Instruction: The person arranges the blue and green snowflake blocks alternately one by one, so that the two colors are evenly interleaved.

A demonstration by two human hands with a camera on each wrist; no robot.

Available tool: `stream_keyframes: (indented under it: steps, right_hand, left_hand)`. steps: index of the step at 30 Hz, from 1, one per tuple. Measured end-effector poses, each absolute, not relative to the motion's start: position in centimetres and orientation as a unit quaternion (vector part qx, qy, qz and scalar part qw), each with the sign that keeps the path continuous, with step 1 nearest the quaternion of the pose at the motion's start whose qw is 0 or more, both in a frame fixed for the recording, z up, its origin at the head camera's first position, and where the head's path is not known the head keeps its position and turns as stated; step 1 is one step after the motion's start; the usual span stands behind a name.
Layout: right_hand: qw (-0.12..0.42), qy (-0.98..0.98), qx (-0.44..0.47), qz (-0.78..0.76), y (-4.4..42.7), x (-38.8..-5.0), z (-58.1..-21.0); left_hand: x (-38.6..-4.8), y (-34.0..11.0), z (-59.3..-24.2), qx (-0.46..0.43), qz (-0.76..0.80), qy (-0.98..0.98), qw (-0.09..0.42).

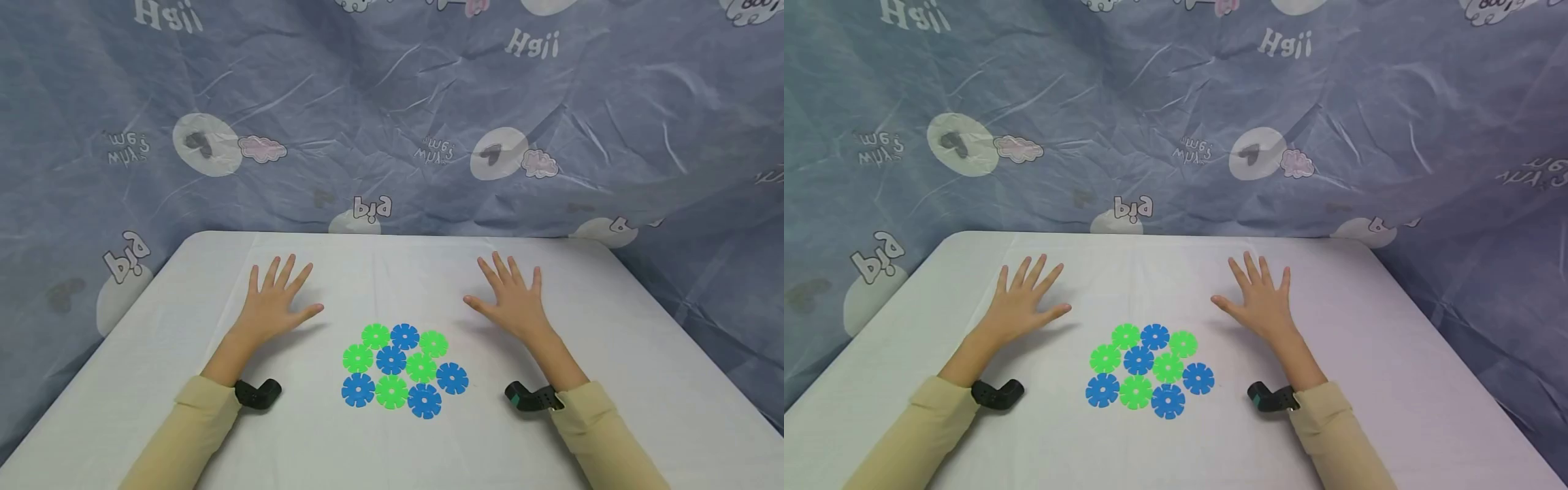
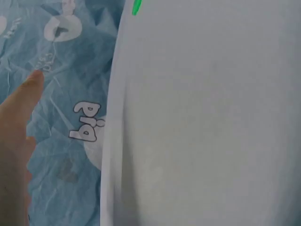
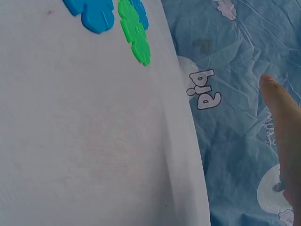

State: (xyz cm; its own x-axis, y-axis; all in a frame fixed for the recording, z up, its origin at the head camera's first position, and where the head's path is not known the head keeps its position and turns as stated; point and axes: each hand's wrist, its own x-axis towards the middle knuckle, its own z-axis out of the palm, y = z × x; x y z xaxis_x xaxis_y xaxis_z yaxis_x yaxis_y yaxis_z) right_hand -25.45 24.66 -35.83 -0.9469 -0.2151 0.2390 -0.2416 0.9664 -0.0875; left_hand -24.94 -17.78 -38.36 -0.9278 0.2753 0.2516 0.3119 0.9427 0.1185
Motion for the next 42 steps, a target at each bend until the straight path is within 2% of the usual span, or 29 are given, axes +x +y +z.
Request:
stream_keyframes:
  steps: [12,20,24,33,42]
  right_hand:
    - [0.136,-0.974,0.174,0.057,21.9,-22.7,-36.8]
    - [0.139,-0.964,0.205,0.094,19.8,-20.5,-38.2]
    - [0.143,-0.959,0.210,0.122,19.2,-20.2,-38.8]
    - [0.143,-0.947,0.210,0.195,18.8,-20.6,-40.4]
    - [0.105,-0.949,0.185,0.233,19.0,-20.9,-41.3]
  left_hand:
    - [-24.0,-12.4,-37.8,-0.220,-0.071,-0.966,0.113]
    - [-23.0,-7.9,-37.9,-0.296,-0.071,-0.943,0.135]
    - [-22.9,-6.0,-37.9,-0.307,-0.069,-0.942,0.114]
    - [-23.4,-3.3,-38.8,-0.284,-0.118,-0.952,-0.003]
    - [-23.7,-3.3,-40.7,-0.282,-0.153,-0.947,0.018]
